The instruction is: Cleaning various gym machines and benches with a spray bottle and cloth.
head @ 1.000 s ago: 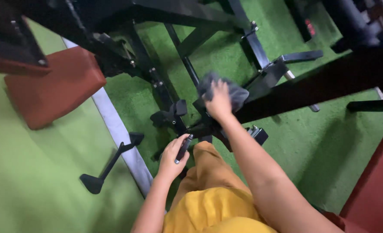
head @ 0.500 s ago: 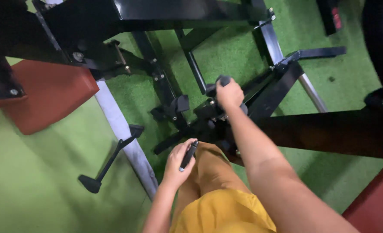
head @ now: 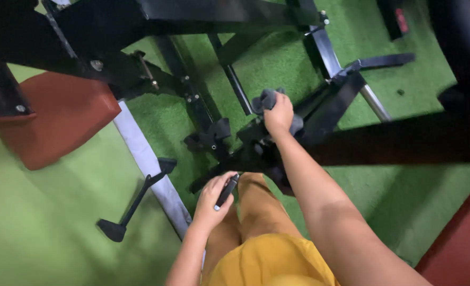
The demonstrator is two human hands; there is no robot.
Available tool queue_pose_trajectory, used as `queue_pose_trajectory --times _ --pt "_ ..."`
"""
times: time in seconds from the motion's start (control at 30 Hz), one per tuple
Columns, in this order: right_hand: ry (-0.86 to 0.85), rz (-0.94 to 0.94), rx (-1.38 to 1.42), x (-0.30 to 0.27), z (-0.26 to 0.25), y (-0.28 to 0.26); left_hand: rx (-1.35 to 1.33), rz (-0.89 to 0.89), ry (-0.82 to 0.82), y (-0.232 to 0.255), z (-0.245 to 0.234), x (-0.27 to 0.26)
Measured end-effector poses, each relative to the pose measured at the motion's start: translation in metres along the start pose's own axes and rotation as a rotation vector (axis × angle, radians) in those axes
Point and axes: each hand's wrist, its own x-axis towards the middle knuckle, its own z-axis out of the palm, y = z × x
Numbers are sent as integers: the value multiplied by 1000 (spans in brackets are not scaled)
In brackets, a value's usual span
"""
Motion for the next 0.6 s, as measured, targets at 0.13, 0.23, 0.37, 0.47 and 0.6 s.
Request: queue_pose_trajectory --times 0.13,0.23,0.37,0.47,0.6 --pt "136 -164 190 -48 -4 0 63 -16 -62 2 -10 -22" --pt "239 -168 245 -104 -11 -14 62 53 -100 -5 -22 -49" --pt "9 -30 463 -193 -26 -40 63 77 -105 -26 -39 -88" --pt "-182 204 757 -265 -1 -28 87 82 -136 -39 -55 -114" --pt "-572 864 1625 -334 -11 -30 176 165 -174 -66 -66 -138"
